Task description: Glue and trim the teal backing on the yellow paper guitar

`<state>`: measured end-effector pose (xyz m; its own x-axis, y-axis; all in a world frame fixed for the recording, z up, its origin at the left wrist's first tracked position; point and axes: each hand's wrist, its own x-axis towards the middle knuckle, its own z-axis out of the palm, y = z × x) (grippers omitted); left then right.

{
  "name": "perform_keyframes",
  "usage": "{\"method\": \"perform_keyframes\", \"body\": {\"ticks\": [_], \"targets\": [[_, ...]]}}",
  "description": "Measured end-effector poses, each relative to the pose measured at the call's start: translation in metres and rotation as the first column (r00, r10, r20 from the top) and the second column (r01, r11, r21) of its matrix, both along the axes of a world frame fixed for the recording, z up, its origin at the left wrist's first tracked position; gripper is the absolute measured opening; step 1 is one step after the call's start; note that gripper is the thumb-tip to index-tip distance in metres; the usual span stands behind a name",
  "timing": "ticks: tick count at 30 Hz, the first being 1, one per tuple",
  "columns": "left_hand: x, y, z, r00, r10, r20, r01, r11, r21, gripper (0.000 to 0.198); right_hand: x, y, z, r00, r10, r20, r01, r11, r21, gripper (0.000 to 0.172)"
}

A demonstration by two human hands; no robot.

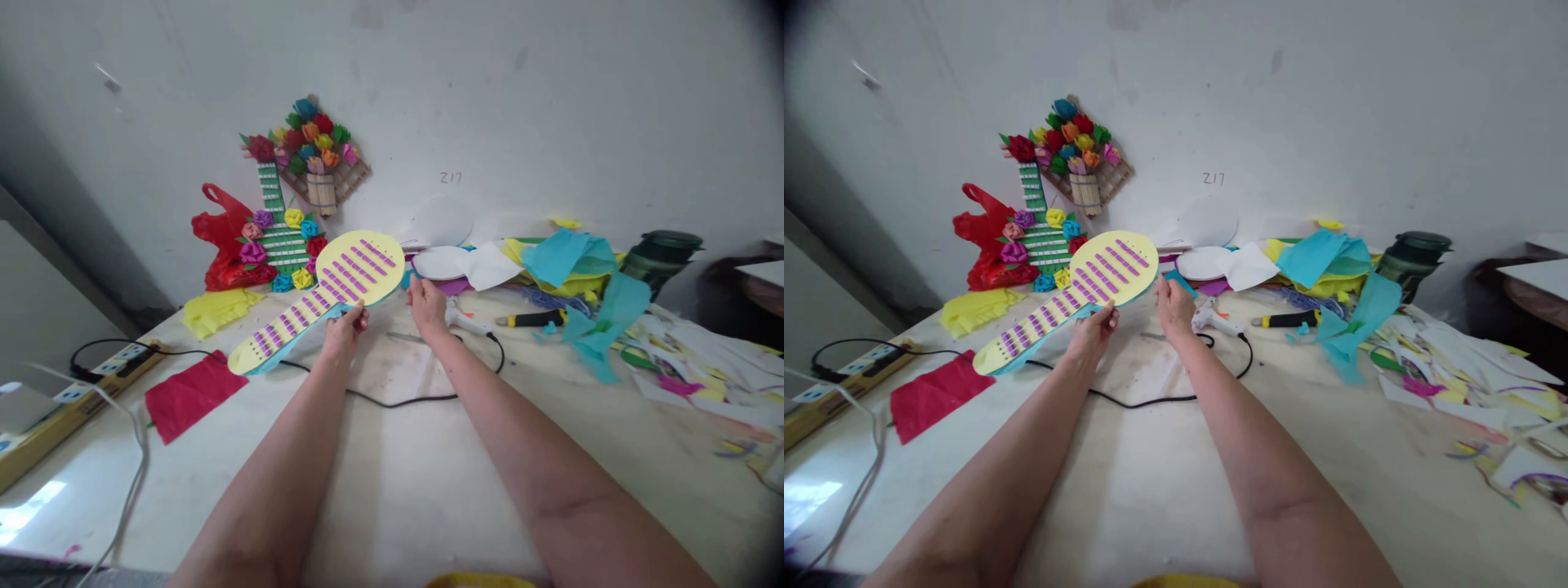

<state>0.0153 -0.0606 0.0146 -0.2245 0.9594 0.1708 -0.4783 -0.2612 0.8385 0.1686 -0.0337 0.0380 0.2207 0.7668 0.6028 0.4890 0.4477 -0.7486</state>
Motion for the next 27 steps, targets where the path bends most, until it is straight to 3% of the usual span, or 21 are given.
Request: {"method": "perform_keyframes", "body": {"ticks": [4, 6, 10, 17, 21, 27], "targets": [[-0.004, 0.002, -0.001, 0.999, -0.017, 0.046, 0.018, 1.000, -0.022, 0.015, 0.002, -0.002, -0.003, 0.962, -0.080, 0.260, 0.055, 0.993, 0.102, 0.036], [-0.006, 0.002, -0.002, 0.997, -0.035, 0.069, 0.039, 0.998, -0.053, 0.015, 0.003, -0.006, -0.004, 0.905, -0.059, 0.421, -0.047, 0.971, 0.236, 0.026], [-0.009, 0.003, -0.001, 0.995, -0.066, 0.081, 0.077, 0.988, -0.136, 0.011, 0.006, -0.014, -0.003, 0.740, -0.040, 0.671, -0.258, 0.905, 0.339, 0.041], [-0.019, 0.006, 0.000, 0.999, -0.039, -0.016, 0.034, 0.974, -0.222, 0.011, 0.004, -0.011, -0.007, 0.676, 0.030, 0.737, -0.272, 0.939, 0.211, 0.057], [-0.026, 0.008, 0.001, 0.998, -0.027, -0.058, 0.006, 0.940, -0.341, 0.008, 0.000, -0.009, -0.014, 0.647, 0.110, 0.755, -0.314, 0.940, 0.132, 0.066], [-0.025, 0.006, 0.006, 0.988, -0.075, -0.134, 0.005, 0.889, -0.457, 0.006, -0.005, -0.011, -0.019, 0.618, 0.176, 0.766, -0.348, 0.935, 0.065, 0.066]]}}
